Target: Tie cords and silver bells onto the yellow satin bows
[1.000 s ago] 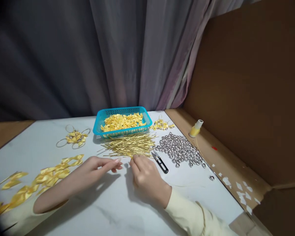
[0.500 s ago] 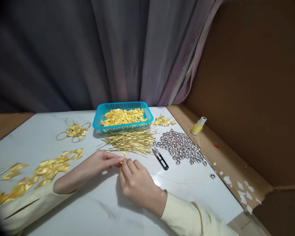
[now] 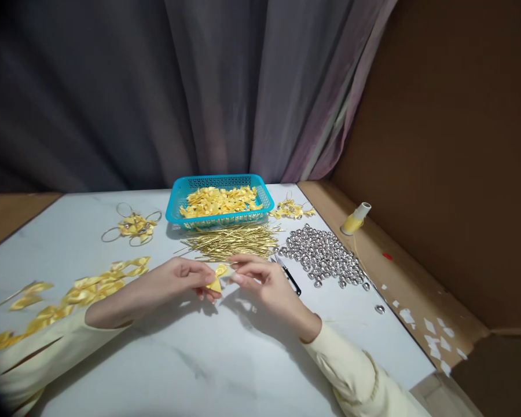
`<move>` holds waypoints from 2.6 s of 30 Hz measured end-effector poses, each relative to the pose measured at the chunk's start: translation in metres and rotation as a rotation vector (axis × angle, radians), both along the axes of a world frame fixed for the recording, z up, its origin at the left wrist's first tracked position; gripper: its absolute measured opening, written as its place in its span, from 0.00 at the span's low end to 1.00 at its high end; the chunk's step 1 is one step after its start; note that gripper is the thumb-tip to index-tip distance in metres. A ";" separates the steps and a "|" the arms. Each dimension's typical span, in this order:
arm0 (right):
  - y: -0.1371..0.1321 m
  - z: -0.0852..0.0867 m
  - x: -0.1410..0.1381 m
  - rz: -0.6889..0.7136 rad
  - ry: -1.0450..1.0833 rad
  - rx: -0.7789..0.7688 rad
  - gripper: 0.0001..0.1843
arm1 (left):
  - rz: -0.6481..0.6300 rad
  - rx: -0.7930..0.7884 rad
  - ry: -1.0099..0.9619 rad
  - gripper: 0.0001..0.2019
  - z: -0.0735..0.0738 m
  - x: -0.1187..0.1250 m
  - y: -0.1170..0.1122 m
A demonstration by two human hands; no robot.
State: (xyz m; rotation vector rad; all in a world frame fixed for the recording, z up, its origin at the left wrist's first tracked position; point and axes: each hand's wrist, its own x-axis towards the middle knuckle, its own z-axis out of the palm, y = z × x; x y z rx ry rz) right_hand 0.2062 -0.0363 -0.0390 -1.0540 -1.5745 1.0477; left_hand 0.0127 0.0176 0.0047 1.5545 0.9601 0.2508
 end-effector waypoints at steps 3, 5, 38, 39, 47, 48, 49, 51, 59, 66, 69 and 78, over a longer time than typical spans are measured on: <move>0.001 0.000 -0.002 0.099 0.121 -0.115 0.09 | -0.076 -0.067 -0.009 0.11 0.002 -0.001 -0.003; 0.000 -0.002 -0.005 0.112 0.126 -0.110 0.09 | -0.107 -0.093 -0.009 0.10 0.003 -0.002 -0.005; -0.007 0.014 0.005 -0.010 -0.008 -0.261 0.12 | 0.016 -0.318 -0.177 0.08 -0.001 -0.009 0.004; -0.008 0.014 0.006 -0.008 -0.044 -0.235 0.12 | 0.013 -0.307 -0.172 0.08 -0.001 -0.009 0.004; -0.016 0.012 0.004 0.014 -0.387 0.071 0.12 | -0.014 -0.255 -0.153 0.09 -0.003 -0.010 0.004; -0.017 0.012 0.004 0.014 -0.409 0.083 0.11 | -0.018 -0.254 -0.148 0.09 -0.003 -0.010 0.004; -0.017 0.011 0.003 0.014 -0.433 0.096 0.11 | -0.023 -0.252 -0.146 0.09 -0.003 -0.010 0.004; -0.018 0.009 0.002 0.022 -0.484 0.123 0.12 | -0.038 -0.247 -0.151 0.09 -0.004 -0.011 0.003; -0.024 0.003 -0.005 0.034 -0.616 0.193 0.15 | -0.065 -0.202 -0.154 0.09 -0.004 -0.010 0.003; -0.023 0.001 -0.005 0.022 -0.602 0.188 0.15 | -0.092 -0.142 -0.106 0.11 0.000 -0.009 0.001; -0.022 0.000 -0.006 0.033 -0.602 0.192 0.14 | -0.095 -0.148 -0.098 0.11 -0.001 -0.008 0.001; -0.022 -0.002 -0.006 0.037 -0.584 0.219 0.14 | -0.107 -0.136 -0.068 0.11 0.002 -0.006 -0.001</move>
